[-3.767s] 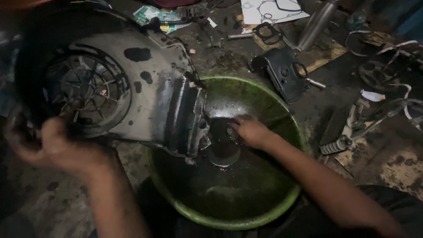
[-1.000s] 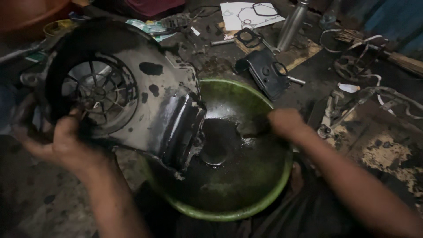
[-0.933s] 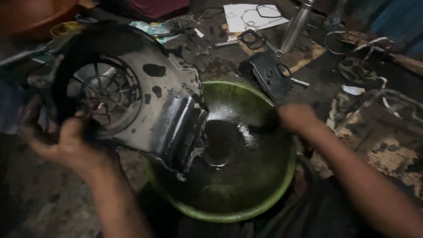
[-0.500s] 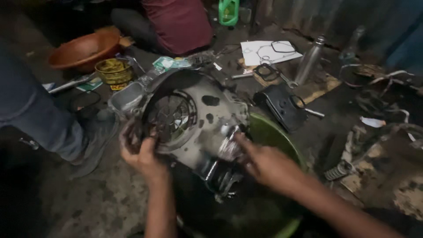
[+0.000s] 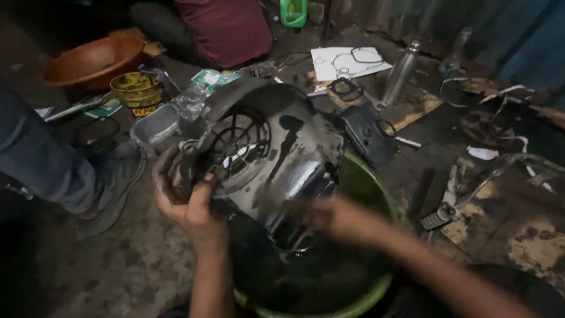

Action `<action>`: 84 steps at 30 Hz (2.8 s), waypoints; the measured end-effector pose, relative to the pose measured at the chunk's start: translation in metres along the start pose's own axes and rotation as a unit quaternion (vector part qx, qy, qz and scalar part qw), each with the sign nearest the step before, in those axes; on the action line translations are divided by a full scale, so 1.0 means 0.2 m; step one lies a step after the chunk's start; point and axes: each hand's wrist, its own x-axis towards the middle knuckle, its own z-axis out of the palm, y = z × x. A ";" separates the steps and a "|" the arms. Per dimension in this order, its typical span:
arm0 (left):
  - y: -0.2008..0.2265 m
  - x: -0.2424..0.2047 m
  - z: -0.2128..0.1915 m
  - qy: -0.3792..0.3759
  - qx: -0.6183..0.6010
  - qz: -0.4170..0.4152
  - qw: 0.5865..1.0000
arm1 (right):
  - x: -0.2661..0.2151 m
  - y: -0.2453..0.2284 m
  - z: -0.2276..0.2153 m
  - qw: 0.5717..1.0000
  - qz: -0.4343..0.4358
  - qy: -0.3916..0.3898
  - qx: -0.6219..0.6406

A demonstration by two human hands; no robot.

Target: The person scrubs a black motorcycle headlight housing with a brush and a cloth, dipping the tools into a green basin of water. The person rotates the housing to clean different sides and the interior, then wipes it down with a cloth.

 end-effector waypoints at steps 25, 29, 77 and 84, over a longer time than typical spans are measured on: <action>0.00 -0.08 0.03 -0.022 0.028 0.045 0.998 | 0.12 0.13 0.06 0.953 0.113 0.213 0.185; 0.02 -0.07 0.01 -0.026 0.077 0.064 0.995 | 0.02 0.00 0.17 0.997 -0.056 0.048 0.030; 0.06 -0.05 0.11 0.028 0.168 -0.179 0.969 | -0.20 -0.04 -0.15 0.848 0.022 0.225 -0.480; 0.15 -0.06 0.10 -0.070 0.332 -0.099 0.936 | -0.49 -0.30 -0.18 0.767 -0.116 0.462 -0.430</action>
